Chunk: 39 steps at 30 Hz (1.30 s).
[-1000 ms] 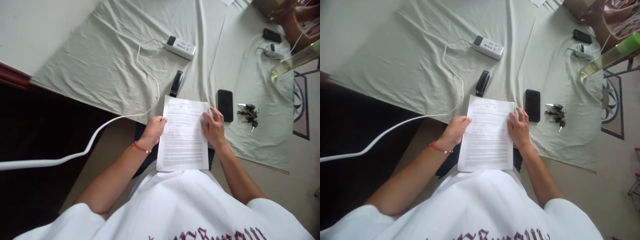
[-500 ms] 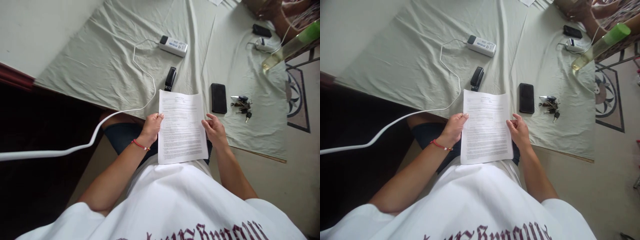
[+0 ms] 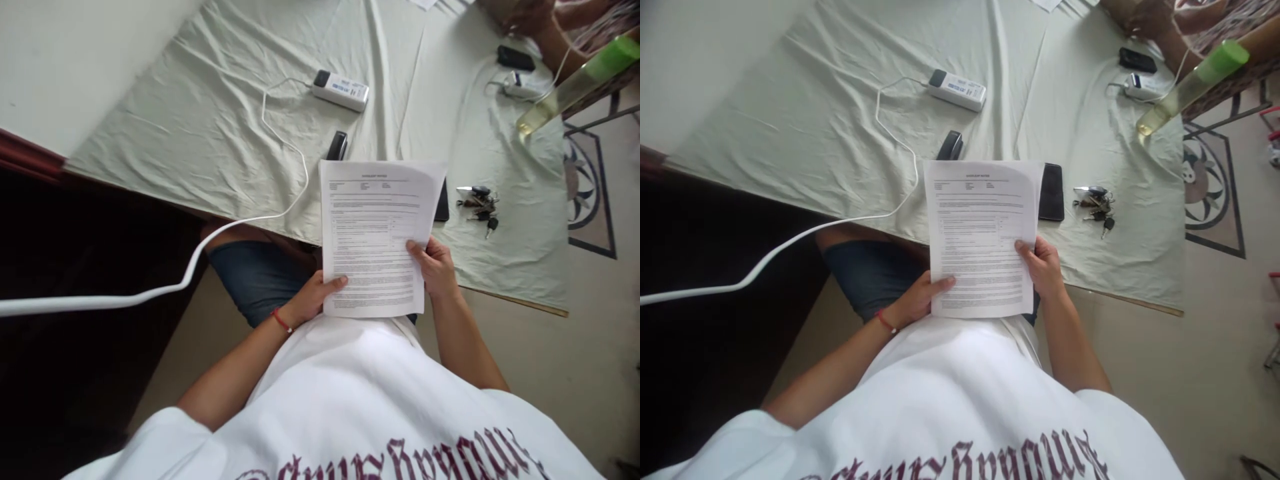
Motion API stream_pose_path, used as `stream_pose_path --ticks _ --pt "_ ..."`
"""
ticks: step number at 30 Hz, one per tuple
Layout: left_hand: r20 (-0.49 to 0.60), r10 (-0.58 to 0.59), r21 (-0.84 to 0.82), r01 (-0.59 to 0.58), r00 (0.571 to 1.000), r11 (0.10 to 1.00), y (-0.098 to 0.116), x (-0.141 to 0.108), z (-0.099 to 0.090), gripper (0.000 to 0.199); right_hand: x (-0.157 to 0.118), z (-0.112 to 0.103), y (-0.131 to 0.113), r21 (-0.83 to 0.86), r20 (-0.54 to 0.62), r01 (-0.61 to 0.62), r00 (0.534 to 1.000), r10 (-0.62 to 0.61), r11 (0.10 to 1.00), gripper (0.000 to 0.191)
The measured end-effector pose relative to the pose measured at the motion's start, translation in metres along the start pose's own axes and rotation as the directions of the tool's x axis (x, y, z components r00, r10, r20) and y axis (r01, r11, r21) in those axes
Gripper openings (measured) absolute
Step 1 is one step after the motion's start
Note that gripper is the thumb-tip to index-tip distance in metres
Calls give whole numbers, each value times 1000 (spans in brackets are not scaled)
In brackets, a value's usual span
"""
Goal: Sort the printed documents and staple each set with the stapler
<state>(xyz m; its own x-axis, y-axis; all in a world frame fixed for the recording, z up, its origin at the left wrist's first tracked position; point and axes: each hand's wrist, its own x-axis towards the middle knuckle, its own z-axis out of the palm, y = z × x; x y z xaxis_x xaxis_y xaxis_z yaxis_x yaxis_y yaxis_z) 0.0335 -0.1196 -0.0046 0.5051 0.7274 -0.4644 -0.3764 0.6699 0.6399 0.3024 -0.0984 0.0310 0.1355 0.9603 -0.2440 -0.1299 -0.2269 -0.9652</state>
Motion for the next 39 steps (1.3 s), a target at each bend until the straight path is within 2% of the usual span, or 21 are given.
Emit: stream_pose_path --ticks 2,5,7,10,12,14,20,28,33,39 --pt "-12 -2 21 3 1000 1000 -9 3 -5 52 9 -1 4 -32 20 51 999 -50 998 34" --pt "-99 56 20 -54 994 998 -13 12 -13 53 29 2 10 -143 39 191 982 -187 971 32" --pt "-167 72 -3 -73 983 997 -15 15 -17 54 40 6 12 -297 35 286 957 -289 911 35" --pt "-217 58 -44 -69 975 997 -17 13 -20 55 47 11 15 -526 60 358 920 -386 771 36" --pt "-212 52 -63 -67 976 996 -19 9 -21 55 47 13 15 -606 83 376 906 -415 701 35" --pt "-204 53 -72 -69 978 995 -21 8 -21 54 45 13 15 -635 91 387 897 -433 668 34" --pt "-184 68 -46 -78 981 996 -22 14 -18 55 45 11 15 -580 34 382 894 -447 720 33" --pt "-241 112 -10 -118 964 993 -26 14 -19 58 51 12 20 -450 -40 369 901 -431 813 28" --pt "-242 130 -17 -138 962 990 -23 13 -16 63 53 9 22 -506 -14 366 902 -432 781 24" --pt "-302 150 -104 -189 941 976 -20 15 -16 57 52 7 24 -553 -10 346 907 -421 758 26"
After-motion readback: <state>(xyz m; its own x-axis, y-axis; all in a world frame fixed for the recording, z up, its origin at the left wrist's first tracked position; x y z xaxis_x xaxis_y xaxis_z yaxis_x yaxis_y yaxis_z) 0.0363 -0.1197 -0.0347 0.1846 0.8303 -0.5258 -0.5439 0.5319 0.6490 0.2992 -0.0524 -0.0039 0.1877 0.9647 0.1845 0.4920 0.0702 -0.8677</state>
